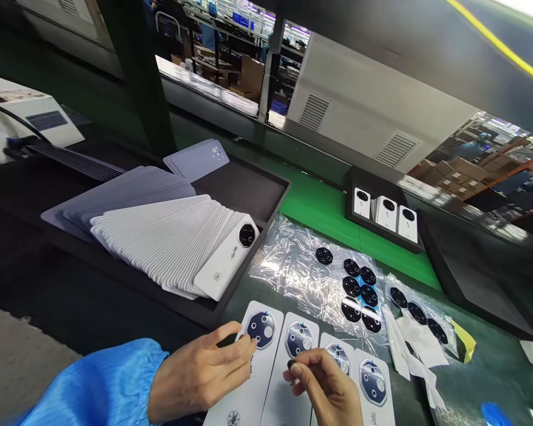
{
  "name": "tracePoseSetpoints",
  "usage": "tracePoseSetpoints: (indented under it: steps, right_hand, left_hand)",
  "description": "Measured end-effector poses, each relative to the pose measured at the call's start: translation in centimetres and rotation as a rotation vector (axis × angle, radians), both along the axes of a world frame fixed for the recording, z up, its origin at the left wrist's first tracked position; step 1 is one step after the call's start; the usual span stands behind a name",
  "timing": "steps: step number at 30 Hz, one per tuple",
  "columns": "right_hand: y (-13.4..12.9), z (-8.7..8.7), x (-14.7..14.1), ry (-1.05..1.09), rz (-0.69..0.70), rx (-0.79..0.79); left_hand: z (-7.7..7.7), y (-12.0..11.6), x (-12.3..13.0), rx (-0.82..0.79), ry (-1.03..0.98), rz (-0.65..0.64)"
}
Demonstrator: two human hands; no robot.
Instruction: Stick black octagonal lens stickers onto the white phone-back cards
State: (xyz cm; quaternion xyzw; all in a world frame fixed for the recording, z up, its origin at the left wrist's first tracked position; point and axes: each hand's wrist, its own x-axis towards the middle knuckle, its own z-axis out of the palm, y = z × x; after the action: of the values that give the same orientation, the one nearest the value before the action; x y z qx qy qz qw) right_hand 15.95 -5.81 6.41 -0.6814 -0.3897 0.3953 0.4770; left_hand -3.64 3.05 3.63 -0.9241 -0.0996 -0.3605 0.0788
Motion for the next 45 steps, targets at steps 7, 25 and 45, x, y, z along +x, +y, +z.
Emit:
tracePoseSetpoints:
  steps: [7,25,45]
  right_hand:
    - [2.8,-0.6,-1.3,-0.389,0.230,0.225]
    - [4.5,-1.7,-2.6,-0.821,0.301,0.415]
    - [4.4,-1.6,-2.9,-0.913,0.254,0.427]
  left_hand:
    - [0.1,0.1,0.1,0.008,-0.002,0.011]
    - [-0.1,0.1,0.0,-0.022,-0.007,0.029]
    - [0.0,-0.1,0.0,0.007,0.004,0.020]
